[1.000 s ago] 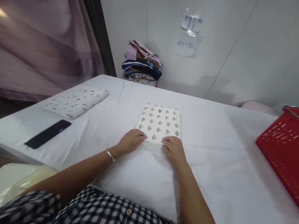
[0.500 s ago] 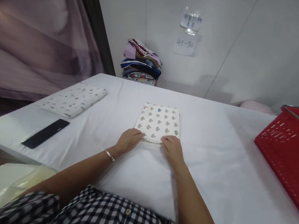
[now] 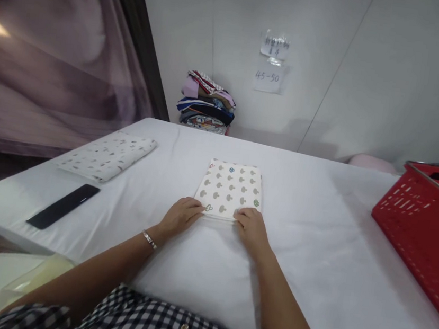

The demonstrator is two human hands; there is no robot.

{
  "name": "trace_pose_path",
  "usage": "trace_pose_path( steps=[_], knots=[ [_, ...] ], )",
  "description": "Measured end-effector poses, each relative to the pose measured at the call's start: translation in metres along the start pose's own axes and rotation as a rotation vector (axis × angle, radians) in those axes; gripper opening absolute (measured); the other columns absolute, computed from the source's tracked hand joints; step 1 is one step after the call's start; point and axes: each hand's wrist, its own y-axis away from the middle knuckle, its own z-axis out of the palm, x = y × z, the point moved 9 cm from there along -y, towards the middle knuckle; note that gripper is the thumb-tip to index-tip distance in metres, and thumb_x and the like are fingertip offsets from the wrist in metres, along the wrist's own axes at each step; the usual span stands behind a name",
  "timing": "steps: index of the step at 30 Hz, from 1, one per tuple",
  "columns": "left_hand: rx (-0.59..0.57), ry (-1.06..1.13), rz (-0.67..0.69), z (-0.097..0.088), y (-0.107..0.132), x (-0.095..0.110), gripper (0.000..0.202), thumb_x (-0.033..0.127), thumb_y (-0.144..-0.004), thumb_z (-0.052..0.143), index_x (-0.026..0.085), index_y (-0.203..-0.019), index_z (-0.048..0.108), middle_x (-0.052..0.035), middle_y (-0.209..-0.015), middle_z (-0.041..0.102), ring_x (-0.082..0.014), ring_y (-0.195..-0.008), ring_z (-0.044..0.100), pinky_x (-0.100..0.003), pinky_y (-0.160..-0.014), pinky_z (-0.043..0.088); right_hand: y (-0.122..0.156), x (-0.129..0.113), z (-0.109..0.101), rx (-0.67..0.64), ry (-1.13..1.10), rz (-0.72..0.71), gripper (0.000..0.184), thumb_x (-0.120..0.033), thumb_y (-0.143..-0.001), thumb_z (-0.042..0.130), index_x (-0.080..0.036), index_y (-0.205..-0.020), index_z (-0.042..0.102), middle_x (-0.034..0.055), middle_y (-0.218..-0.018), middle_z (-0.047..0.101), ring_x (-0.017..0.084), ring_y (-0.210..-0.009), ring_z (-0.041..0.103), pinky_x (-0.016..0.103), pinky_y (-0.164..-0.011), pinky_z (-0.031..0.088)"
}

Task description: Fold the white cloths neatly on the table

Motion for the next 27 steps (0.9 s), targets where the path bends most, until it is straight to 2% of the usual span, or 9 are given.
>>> trace_pose_path(
  steps=[7, 11, 13, 15, 17, 19, 20, 23, 27],
  knots=[
    [0.054, 0.052, 0.001, 0.004, -0.021, 0.013, 0.024, 0.029, -0.091, 0.041, 0.021, -0.094, 0.064, -0.0067, -0.098, 0.062, -0.0181, -0.095, 0.053, -0.034, -0.084, 0.040, -0.001, -0.005, -0.006, 0.036, -0.106, 0.026, 0.018, -0.024, -0.083, 0.051, -0.024, -0.082, 0.069, 0.0047, -0.089, 0.064, 0.020, -0.086, 0.056, 0.037, -0.078, 0.044],
    [0.082, 0.063, -0.049, 0.011, -0.021, 0.004, 0.021, 0.024, -0.090, 0.042, 0.020, -0.085, 0.062, -0.0054, -0.091, 0.061, -0.0177, -0.088, 0.052, -0.035, -0.080, 0.041, 0.001, 0.004, -0.014, 0.107, -0.117, 0.107, 0.024, -0.028, -0.085, 0.050, -0.022, -0.066, 0.063, 0.0031, -0.074, 0.061, 0.018, -0.076, 0.055, 0.034, -0.073, 0.044],
    [0.111, 0.072, -0.097, 0.009, -0.016, -0.003, 0.019, 0.024, -0.089, 0.044, 0.019, -0.080, 0.060, -0.0048, -0.088, 0.060, -0.0178, -0.086, 0.052, -0.034, -0.079, 0.041, 0.004, 0.016, -0.021, 0.183, -0.079, 0.186, 0.023, -0.030, -0.086, 0.048, -0.022, -0.069, 0.063, 0.0040, -0.078, 0.061, 0.019, -0.080, 0.054, 0.035, -0.077, 0.044],
    [0.155, 0.094, -0.182, 0.004, -0.011, -0.014, 0.018, 0.025, -0.087, 0.045, 0.020, -0.076, 0.057, -0.0039, -0.084, 0.059, -0.0179, -0.085, 0.051, -0.034, -0.079, 0.041, 0.010, 0.033, -0.027, 0.260, -0.055, 0.307, 0.021, -0.033, -0.085, 0.048, -0.021, -0.083, 0.065, 0.0065, -0.094, 0.062, 0.022, -0.091, 0.053, 0.037, -0.081, 0.044],
    [0.221, 0.151, -0.323, 0.000, -0.004, -0.029, 0.013, 0.027, -0.085, 0.048, 0.020, -0.077, 0.056, -0.0035, -0.086, 0.058, -0.0178, -0.087, 0.052, -0.033, -0.079, 0.042, 0.018, 0.053, -0.025, 0.281, -0.092, 0.451, 0.029, -0.038, -0.084, 0.048, -0.020, -0.101, 0.064, 0.0087, -0.108, 0.060, 0.023, -0.097, 0.053, 0.038, -0.081, 0.046],
    [0.263, 0.238, -0.514, 0.001, 0.003, -0.049, 0.011, 0.030, -0.081, 0.053, 0.020, -0.086, 0.056, -0.0038, -0.091, 0.059, -0.0176, -0.087, 0.055, -0.031, -0.078, 0.044, 0.025, 0.070, -0.016, 0.255, -0.171, 0.580, 0.042, -0.044, -0.082, 0.049, -0.019, -0.114, 0.059, 0.0098, -0.111, 0.060, 0.023, -0.093, 0.057, 0.038, -0.078, 0.048],
    [0.259, 0.288, -0.610, 0.004, 0.006, -0.059, 0.018, 0.032, -0.079, 0.055, 0.020, -0.093, 0.055, -0.0040, -0.094, 0.060, -0.0175, -0.086, 0.056, -0.030, -0.076, 0.045, 0.028, 0.075, -0.012, 0.245, -0.214, 0.629, 0.046, -0.046, -0.080, 0.050, -0.019, -0.117, 0.058, 0.0098, -0.110, 0.061, 0.023, -0.089, 0.058, 0.038, -0.077, 0.049],
    [0.164, 0.426, -0.793, 0.016, 0.007, -0.074, 0.036, 0.036, -0.078, 0.058, 0.021, -0.109, 0.050, -0.0033, -0.095, 0.063, -0.0166, -0.081, 0.060, -0.028, -0.073, 0.045, 0.032, 0.083, -0.001, 0.233, -0.320, 0.712, 0.053, -0.050, -0.075, 0.056, -0.021, -0.119, 0.058, 0.0090, -0.109, 0.063, 0.024, -0.090, 0.060, 0.040, -0.080, 0.049],
    [0.052, 0.500, -0.871, 0.026, 0.008, -0.071, 0.031, 0.031, -0.078, 0.057, 0.019, -0.106, 0.051, -0.0033, -0.088, 0.064, -0.0161, -0.077, 0.060, -0.026, -0.067, 0.044, 0.035, 0.095, 0.008, 0.227, -0.513, 0.762, 0.060, -0.046, -0.070, 0.063, -0.018, -0.122, 0.055, 0.0090, -0.117, 0.061, 0.026, -0.103, 0.058, 0.039, -0.087, 0.047]
  ],
)
